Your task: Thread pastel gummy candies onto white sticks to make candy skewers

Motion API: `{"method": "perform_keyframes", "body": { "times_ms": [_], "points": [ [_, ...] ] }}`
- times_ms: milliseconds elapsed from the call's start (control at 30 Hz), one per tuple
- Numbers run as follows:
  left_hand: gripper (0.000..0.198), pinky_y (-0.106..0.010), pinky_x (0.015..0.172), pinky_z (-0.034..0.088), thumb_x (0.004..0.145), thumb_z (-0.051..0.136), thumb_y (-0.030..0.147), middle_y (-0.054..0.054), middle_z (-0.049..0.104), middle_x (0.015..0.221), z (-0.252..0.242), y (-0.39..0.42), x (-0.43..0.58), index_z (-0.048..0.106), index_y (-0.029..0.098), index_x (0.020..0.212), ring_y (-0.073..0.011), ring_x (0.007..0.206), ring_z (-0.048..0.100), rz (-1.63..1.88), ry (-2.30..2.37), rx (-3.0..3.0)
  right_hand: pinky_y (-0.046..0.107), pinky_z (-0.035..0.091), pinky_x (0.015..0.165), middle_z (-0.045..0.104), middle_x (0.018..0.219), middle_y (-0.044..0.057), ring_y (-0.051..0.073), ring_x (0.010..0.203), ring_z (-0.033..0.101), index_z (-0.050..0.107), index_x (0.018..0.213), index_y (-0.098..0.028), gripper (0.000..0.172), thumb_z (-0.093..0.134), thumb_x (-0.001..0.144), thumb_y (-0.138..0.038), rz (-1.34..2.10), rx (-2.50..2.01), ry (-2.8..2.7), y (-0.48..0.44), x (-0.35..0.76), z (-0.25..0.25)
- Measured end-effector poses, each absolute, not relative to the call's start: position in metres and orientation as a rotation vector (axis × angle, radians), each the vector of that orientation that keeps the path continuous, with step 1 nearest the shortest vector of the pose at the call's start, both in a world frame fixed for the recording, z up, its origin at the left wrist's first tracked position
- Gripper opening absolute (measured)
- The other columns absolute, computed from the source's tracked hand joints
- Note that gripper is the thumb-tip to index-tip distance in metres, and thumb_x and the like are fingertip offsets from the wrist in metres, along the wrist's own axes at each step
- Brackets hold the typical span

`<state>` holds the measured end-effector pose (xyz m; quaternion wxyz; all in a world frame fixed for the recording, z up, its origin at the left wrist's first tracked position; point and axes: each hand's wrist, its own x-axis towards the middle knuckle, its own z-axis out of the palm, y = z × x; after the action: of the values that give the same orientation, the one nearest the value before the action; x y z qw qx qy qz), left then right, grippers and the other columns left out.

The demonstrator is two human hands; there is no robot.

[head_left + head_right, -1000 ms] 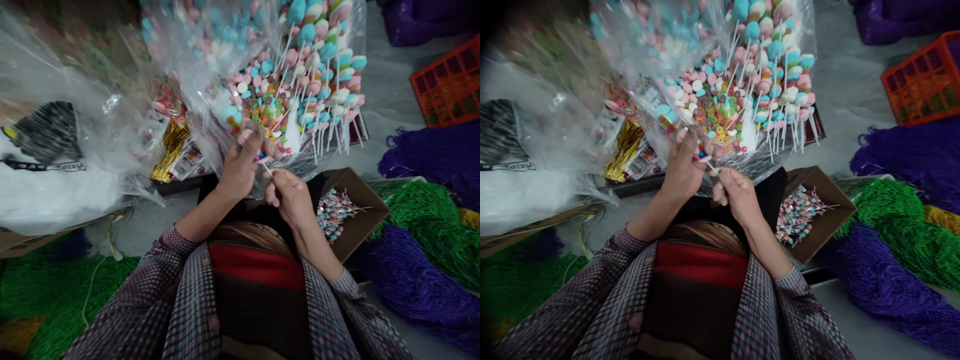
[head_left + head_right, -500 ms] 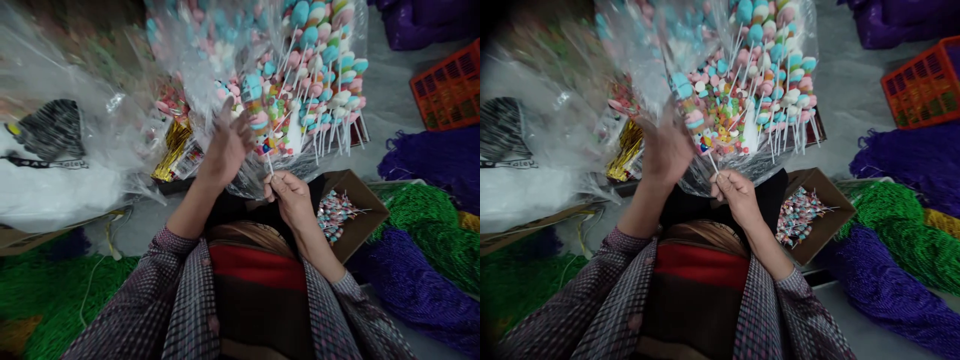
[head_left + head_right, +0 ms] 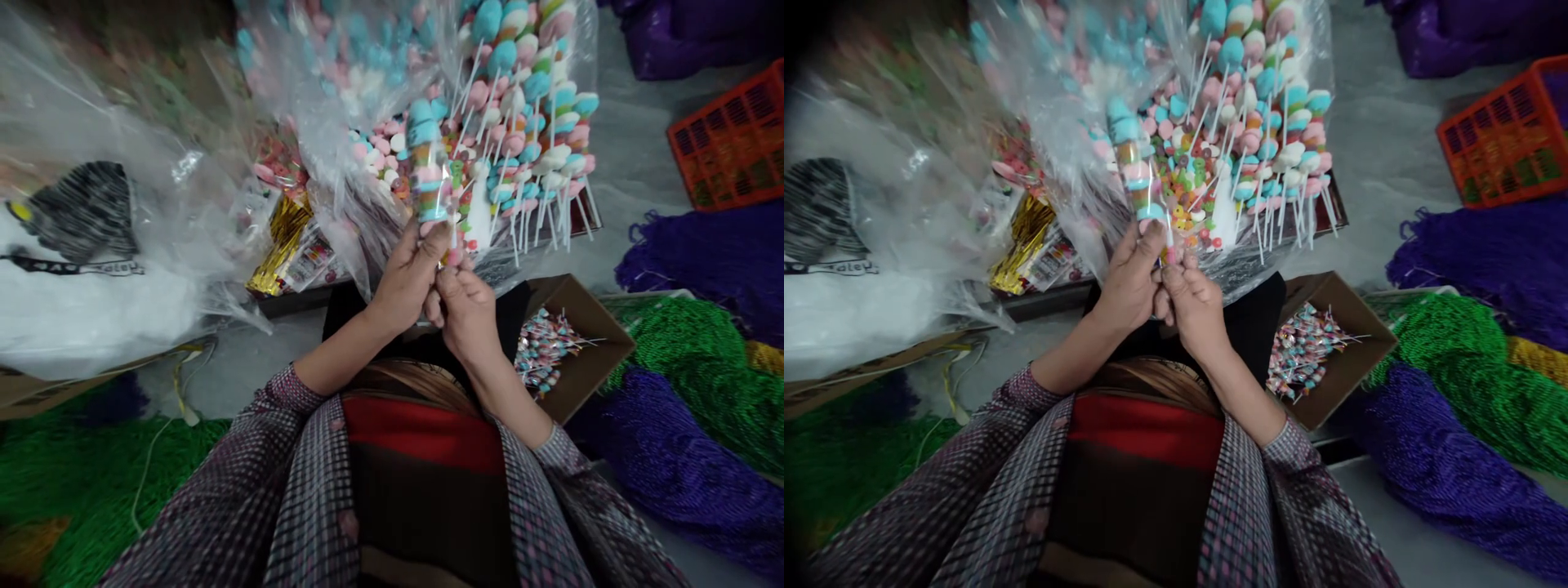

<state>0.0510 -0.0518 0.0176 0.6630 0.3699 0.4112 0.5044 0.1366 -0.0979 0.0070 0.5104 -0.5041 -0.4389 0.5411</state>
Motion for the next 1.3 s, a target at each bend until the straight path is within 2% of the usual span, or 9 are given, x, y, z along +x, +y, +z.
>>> {"method": "perform_keyframes", "body": {
  "times_ms": [133,267,367,567,667,800,967,1133,1300],
  "points": [
    [0.044,-0.023,0.059,0.054,0.101,0.045,0.060,0.001,0.071,0.082,0.010,-0.053,0.043,0.062,0.025,0.122,-0.0089,0.061,0.064,1.034,0.968,0.990,0.022,0.033,0.040,0.049,0.045,-0.010,0.007,0.036,0.038,0.061,0.078,-0.023,0.042,0.067,0.087,-0.064,1.556,-1.062,-0.880,-0.092,0.141,0.007],
    [0.051,-0.027,0.065,0.050,0.097,0.045,0.067,0.000,0.068,0.077,0.006,-0.043,0.027,0.068,0.022,0.096,-0.0124,0.067,0.062,1.079,1.043,1.385,0.022,0.042,0.050,0.065,0.061,-0.007,0.007,0.048,0.051,0.068,0.092,-0.024,0.030,0.073,0.087,-0.053,1.301,-1.147,-0.982,-0.094,0.150,0.007],
    [0.055,-0.033,0.076,0.050,0.097,0.041,0.069,-0.003,0.064,0.074,0.003,-0.038,0.018,0.060,0.022,0.076,-0.0182,0.077,0.063,1.123,1.133,1.720,0.023,0.041,0.049,0.064,0.059,-0.007,0.008,0.046,0.050,0.067,0.091,-0.024,0.027,0.066,0.094,-0.051,1.167,-1.224,-1.088,-0.096,0.151,0.009],
    [0.051,-0.042,0.095,0.046,0.094,0.045,0.069,-0.009,0.064,0.082,0.006,-0.040,0.013,0.058,0.022,0.079,-0.0271,0.096,0.063,1.094,1.128,1.934,0.028,0.041,0.055,0.053,0.057,-0.006,0.011,0.051,0.049,0.064,0.088,-0.025,0.034,0.055,0.099,-0.056,0.885,-1.386,-1.289,-0.095,0.144,0.009],
    [0.051,-0.038,0.091,0.049,0.092,0.049,0.071,-0.006,0.065,0.082,0.011,-0.044,0.005,0.058,0.023,0.078,-0.0225,0.089,0.064,1.125,1.053,1.683,0.027,0.040,0.055,0.051,0.056,-0.007,0.011,0.050,0.047,0.064,0.088,-0.025,0.035,0.054,0.098,-0.057,0.972,-1.366,-1.284,-0.095,0.145,0.006],
    [0.051,-0.034,0.082,0.053,0.091,0.049,0.075,-0.005,0.068,0.092,0.016,-0.040,-0.001,0.063,0.026,0.096,-0.0203,0.092,0.068,1.216,0.939,1.118,0.025,0.038,0.053,0.051,0.054,-0.008,0.009,0.047,0.043,0.063,0.087,-0.024,0.034,0.057,0.098,-0.056,1.098,-1.293,-1.218,-0.098,0.144,0.001],
    [0.042,-0.028,0.062,0.051,0.088,0.067,0.061,-0.003,0.068,0.082,0.026,-0.033,0.011,0.066,0.025,0.108,-0.0195,0.083,0.069,1.040,0.774,0.917,0.023,0.037,0.052,0.053,0.054,-0.008,0.007,0.046,0.041,0.064,0.087,-0.023,0.032,0.058,0.098,-0.052,1.163,-1.236,-1.221,-0.102,0.138,-0.001],
    [0.041,-0.021,0.055,0.048,0.086,0.074,0.052,0.006,0.052,0.057,0.029,-0.046,0.023,0.067,0.023,0.114,-0.0109,0.059,0.059,0.991,0.776,0.795,0.024,0.037,0.050,0.052,0.054,-0.008,0.008,0.045,0.040,0.065,0.085,-0.023,0.036,0.059,0.096,-0.057,1.167,-1.232,-1.177,-0.104,0.129,-0.008],
    [0.047,-0.020,0.044,0.042,0.086,0.071,0.060,0.008,0.049,0.056,0.015,-0.054,0.017,0.069,0.023,0.114,-0.0074,0.044,0.047,0.932,0.713,0.779,0.023,0.037,0.047,0.052,0.053,-0.008,0.008,0.044,0.042,0.066,0.081,-0.023,0.036,0.061,0.095,-0.056,1.249,-1.200,-1.153,-0.100,0.130,-0.006]
  ]
}}
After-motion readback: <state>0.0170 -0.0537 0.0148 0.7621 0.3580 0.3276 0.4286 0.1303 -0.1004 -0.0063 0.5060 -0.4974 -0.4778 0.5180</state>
